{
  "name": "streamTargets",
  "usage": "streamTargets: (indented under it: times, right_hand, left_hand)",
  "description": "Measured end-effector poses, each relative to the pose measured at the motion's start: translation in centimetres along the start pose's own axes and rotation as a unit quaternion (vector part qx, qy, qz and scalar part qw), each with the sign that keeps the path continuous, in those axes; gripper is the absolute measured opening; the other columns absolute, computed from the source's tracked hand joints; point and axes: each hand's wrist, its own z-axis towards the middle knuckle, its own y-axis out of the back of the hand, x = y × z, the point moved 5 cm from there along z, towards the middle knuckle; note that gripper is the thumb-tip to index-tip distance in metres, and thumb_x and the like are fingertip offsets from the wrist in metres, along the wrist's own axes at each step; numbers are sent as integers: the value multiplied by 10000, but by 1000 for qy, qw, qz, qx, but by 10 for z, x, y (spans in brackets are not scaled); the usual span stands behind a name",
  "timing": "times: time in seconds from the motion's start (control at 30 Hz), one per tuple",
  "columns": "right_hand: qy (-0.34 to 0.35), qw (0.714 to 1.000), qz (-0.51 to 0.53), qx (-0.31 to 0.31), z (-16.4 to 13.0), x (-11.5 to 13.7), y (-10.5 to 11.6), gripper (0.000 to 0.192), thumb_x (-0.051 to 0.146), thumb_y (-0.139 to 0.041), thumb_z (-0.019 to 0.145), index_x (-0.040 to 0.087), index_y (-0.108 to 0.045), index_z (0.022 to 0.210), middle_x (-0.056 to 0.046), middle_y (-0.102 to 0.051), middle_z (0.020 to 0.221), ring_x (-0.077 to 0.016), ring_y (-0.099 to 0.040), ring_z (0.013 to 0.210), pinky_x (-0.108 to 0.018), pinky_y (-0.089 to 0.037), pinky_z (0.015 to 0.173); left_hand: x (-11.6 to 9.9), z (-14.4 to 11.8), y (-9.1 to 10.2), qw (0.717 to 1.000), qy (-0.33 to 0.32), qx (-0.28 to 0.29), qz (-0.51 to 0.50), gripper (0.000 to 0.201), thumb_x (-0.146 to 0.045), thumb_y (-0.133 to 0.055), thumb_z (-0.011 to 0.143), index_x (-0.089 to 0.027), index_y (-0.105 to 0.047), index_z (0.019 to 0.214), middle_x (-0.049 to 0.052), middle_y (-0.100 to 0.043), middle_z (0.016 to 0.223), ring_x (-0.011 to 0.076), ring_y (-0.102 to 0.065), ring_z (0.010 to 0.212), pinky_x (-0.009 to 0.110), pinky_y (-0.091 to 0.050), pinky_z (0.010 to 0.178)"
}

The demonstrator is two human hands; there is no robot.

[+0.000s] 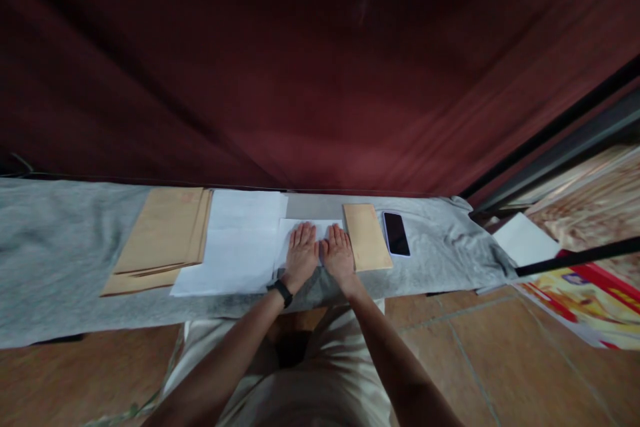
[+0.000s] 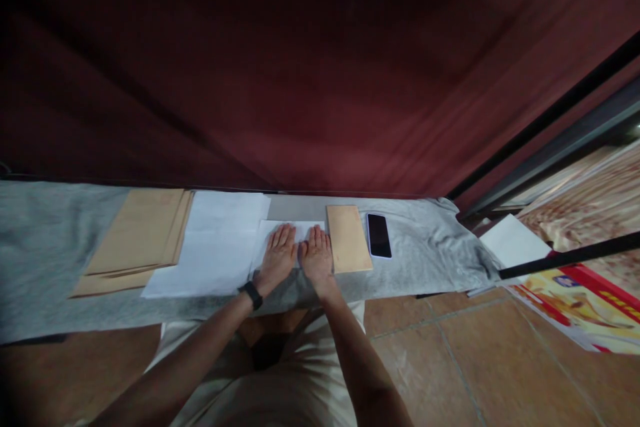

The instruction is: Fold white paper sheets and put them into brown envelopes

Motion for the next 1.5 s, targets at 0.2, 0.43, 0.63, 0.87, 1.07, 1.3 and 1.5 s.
streamTargets:
  times: [0.2,0.43,0.63,0.87,1.07,1.3,1.5]
  right_hand:
    - [29,998,38,40,22,17,-6,476,258,-333,1070,88,-502,1481,-165,-459,1564,-248,-382,1491,-460,-313,1224]
    - [1,1000,17,12,18,16,-13,537,332,-399,1065,62,-423,1528,-224,-369,1599,-306,-346,1505,-527,-298,1219]
    - [-21,1000,-4,-11,4,9,-9,603,357,-389,1072,-17,-347,1543,-283,-328,1600,-330,-306,1521,-529,-322,1210]
    - [-20,998,15,-59,-13,4,3,601,352,-375,1073,18,-310,1568,-271,-345,1598,-336,-354,1497,-555,-358,1179]
    - [25,999,30,12,-24,17,9,542,327,-406,1058,100,-393,1551,-177,-364,1619,-293,-322,1518,-519,-303,1222]
    - [93,991,62,78,-38,31,18,527,322,-456,1026,131,-461,1518,-141,-391,1612,-278,-356,1504,-508,-279,1243]
    - [136,981,75,114,-41,42,22,540,306,-529,981,127,-500,1489,-155,-427,1590,-291,-400,1477,-504,-281,1242]
  left_hand:
    - [17,19,-7,1000,19,-6,17,563,-249,-333,994,-40,-421,1509,197,-390,1605,286,-282,1533,504,-255,1241]
    - [33,7,-4,996,72,-59,8,612,-290,-360,989,29,-372,1512,271,-382,1582,330,-302,1520,545,-299,1218]
    - [37,1,1,993,85,-80,16,599,-286,-344,1001,44,-388,1499,301,-416,1549,347,-344,1500,551,-330,1201]
    - [31,-37,15,999,-14,-16,29,549,-259,-357,1010,-42,-424,1509,217,-421,1580,309,-334,1510,513,-343,1207]
    - [21,-73,20,987,-130,76,52,496,-273,-442,989,-171,-519,1469,154,-495,1545,326,-381,1484,612,-308,1201]
    - [20,-56,24,975,-127,148,103,615,-10,-385,877,-165,-530,1454,183,-517,1520,296,-454,1442,529,-409,1153]
    - [16,-53,31,970,-138,161,123,582,12,-383,864,-98,-554,1409,212,-552,1477,285,-523,1385,442,-450,1119]
